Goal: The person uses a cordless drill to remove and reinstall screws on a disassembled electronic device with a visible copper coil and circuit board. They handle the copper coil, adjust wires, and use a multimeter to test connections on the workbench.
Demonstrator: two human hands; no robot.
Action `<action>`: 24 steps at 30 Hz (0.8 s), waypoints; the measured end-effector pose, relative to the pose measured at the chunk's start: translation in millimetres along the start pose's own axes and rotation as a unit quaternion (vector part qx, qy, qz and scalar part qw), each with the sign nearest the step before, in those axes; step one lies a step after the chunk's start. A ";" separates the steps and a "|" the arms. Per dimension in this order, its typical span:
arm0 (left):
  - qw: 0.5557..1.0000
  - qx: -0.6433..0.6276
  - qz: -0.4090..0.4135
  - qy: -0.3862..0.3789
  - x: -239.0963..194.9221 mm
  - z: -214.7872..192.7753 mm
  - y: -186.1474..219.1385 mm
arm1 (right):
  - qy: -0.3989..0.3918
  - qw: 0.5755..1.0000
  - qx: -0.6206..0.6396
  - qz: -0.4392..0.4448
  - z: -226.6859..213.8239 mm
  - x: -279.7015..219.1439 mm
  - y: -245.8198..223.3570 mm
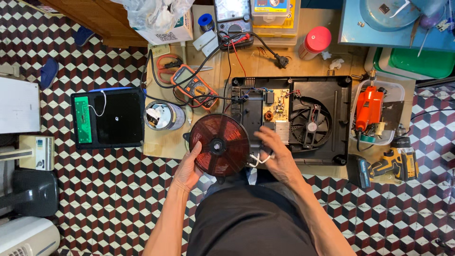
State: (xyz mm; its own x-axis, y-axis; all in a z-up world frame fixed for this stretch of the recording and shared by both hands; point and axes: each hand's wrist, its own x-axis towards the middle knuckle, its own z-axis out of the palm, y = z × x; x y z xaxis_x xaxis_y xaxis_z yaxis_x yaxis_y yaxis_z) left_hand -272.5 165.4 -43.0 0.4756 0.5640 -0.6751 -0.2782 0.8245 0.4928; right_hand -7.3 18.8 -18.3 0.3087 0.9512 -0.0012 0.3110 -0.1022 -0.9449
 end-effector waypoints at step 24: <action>1.000 -0.019 0.019 -0.007 58.3 16.1 -5.3 | 0.072 0.891 0.331 0.303 -0.9 -9.7 67.0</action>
State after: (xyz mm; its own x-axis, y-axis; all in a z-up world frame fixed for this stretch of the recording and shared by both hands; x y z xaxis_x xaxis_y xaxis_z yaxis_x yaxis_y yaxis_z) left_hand -229.9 193.2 -76.1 0.4757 0.5942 -0.6485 -0.3274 0.8040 0.4964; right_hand 11.4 2.5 -81.3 0.3663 0.7278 -0.5797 -0.5359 -0.3443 -0.7709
